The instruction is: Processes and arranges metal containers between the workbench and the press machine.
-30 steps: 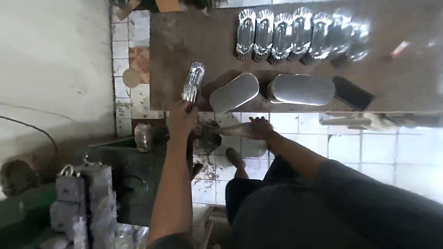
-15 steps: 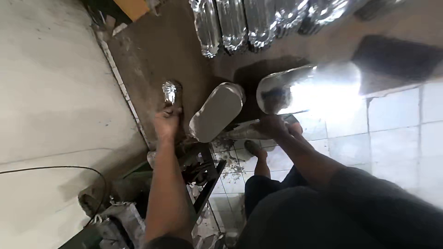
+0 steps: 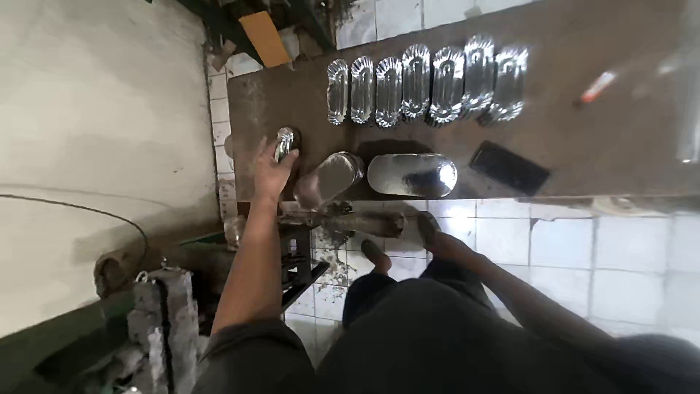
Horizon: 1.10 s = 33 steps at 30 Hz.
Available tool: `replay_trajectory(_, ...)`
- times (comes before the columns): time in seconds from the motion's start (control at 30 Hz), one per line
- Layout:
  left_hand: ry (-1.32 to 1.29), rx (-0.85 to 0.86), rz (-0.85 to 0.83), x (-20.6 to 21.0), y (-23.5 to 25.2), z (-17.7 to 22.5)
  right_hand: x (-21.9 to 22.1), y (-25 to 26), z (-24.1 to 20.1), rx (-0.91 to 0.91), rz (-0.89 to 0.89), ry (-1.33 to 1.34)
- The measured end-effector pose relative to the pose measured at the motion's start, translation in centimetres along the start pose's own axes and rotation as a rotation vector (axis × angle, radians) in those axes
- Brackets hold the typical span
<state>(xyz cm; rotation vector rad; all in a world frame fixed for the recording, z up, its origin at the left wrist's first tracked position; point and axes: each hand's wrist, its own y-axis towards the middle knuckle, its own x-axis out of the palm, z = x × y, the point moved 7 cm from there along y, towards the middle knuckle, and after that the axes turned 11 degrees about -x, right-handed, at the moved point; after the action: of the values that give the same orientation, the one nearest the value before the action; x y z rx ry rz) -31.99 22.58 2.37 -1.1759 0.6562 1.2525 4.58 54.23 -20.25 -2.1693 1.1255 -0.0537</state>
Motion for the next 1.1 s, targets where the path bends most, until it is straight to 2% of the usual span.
replay_trajectory(0.07, 0.033, 0.219, -0.034, -0.5, -3.9, 4.2, -1.0, -5.0, 2.9, 0.095, -0.085, -0.006)
replay_trajectory(0.13, 0.153, 0.424, -0.124, 1.5, -7.0, 6.5, -2.1, -8.6, 5.4, 0.191, -0.132, -0.067)
replay_trajectory(0.23, 0.297, 0.449, -0.168, 6.2, -8.8, 5.3, -3.2, -11.1, 7.0, 0.300, -0.117, -0.129)
replay_trajectory(0.33, 0.178, 0.507, -0.107, 7.5, -7.9, 2.2, -3.5, -10.8, 5.8, 0.353, -0.159, -0.180)
replay_trajectory(0.4, 0.025, 0.537, -0.182, 6.6, -7.3, 1.1, -3.8, -10.2, 3.8, 0.310, -0.128, -0.159)
replay_trajectory(0.53, -0.426, 0.468, -0.374, 4.9, -5.4, -0.5, -5.9, -9.8, -3.0, 0.232, 0.101, -0.005)
replay_trajectory(0.6, -0.546, 0.466, -0.421, 5.0, -4.7, -0.9, -7.6, -9.7, -7.3, 0.213, 0.148, 0.029)
replay_trajectory(0.67, -0.593, 0.476, -0.438, 5.2, -4.2, -1.2, -9.8, -8.9, -12.1, 0.095, 0.208, 0.019)
replay_trajectory(0.8, -0.643, 0.468, -0.457, 4.8, -4.0, -1.3, -13.8, -6.7, -20.5, -0.328, 0.469, -0.256)
replay_trajectory(0.9, -0.623, 0.491, -0.446, 4.9, -4.1, -1.4, -14.9, -4.3, -24.1, -0.512, 0.547, -0.549)
replay_trajectory(1.0, -0.581, 0.487, -0.422, 4.6, -4.4, -1.2, -15.4, -1.5, -25.0, -0.527, 0.519, -0.730)
replay_trajectory(1.1, -0.563, 0.503, -0.382, 4.6, -5.2, -1.0, -15.4, 0.4, -24.9, -0.447, 0.433, -0.844)
